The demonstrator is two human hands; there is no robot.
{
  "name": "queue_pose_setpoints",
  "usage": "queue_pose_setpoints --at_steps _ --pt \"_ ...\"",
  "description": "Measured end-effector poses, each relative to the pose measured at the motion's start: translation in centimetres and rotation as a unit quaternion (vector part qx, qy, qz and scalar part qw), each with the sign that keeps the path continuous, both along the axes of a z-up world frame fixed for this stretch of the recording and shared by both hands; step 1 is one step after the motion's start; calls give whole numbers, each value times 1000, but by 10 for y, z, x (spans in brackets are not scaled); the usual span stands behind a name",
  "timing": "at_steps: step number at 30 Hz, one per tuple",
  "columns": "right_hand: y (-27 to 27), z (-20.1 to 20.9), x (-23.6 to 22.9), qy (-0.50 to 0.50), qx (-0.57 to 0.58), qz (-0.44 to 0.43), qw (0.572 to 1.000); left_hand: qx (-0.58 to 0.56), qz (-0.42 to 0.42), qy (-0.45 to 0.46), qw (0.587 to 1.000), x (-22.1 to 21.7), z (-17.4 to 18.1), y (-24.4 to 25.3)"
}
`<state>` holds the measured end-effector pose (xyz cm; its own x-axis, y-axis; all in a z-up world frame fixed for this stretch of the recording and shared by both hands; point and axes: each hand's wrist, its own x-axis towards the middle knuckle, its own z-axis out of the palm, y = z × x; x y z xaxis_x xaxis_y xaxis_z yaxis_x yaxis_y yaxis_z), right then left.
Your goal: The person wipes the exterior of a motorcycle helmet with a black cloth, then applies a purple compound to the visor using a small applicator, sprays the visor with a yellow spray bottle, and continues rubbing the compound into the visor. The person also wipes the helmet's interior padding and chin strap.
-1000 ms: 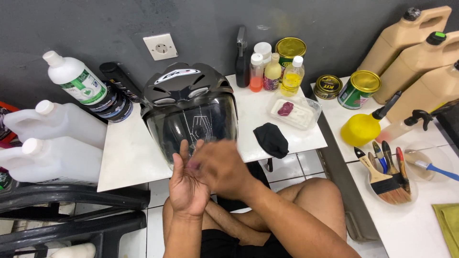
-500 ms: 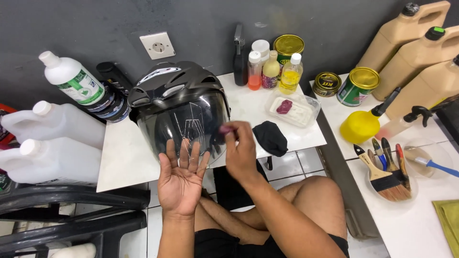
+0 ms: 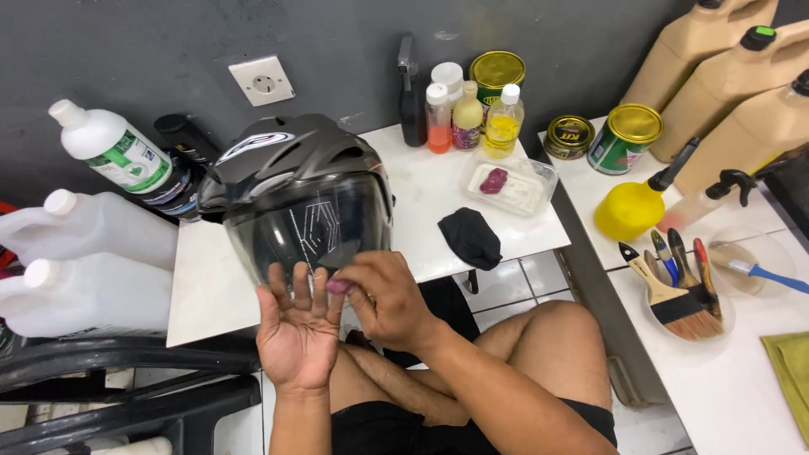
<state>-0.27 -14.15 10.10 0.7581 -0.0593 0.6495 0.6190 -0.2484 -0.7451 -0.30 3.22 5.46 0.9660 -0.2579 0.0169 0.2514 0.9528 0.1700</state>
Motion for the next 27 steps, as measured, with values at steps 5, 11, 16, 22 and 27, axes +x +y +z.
queue_pose_setpoints --at_steps 5,11,16,22,27 --pt "-10 -6 37 127 86 -185 971 -17 -7 -14 1000 -3 -3 8" --pt "-5 30 38 -60 -13 -10 998 16 -8 3 1000 -3 -3 3" --pt "-5 21 36 -4 -30 -90 996 -1 -12 -2 1000 -3 -2 3" --pt "-11 26 42 14 2 -82 997 -12 -22 -24 999 -1 2 -1" --pt "-23 15 19 -92 -126 -4 988 -1 -20 -15 1000 0 3 -2"
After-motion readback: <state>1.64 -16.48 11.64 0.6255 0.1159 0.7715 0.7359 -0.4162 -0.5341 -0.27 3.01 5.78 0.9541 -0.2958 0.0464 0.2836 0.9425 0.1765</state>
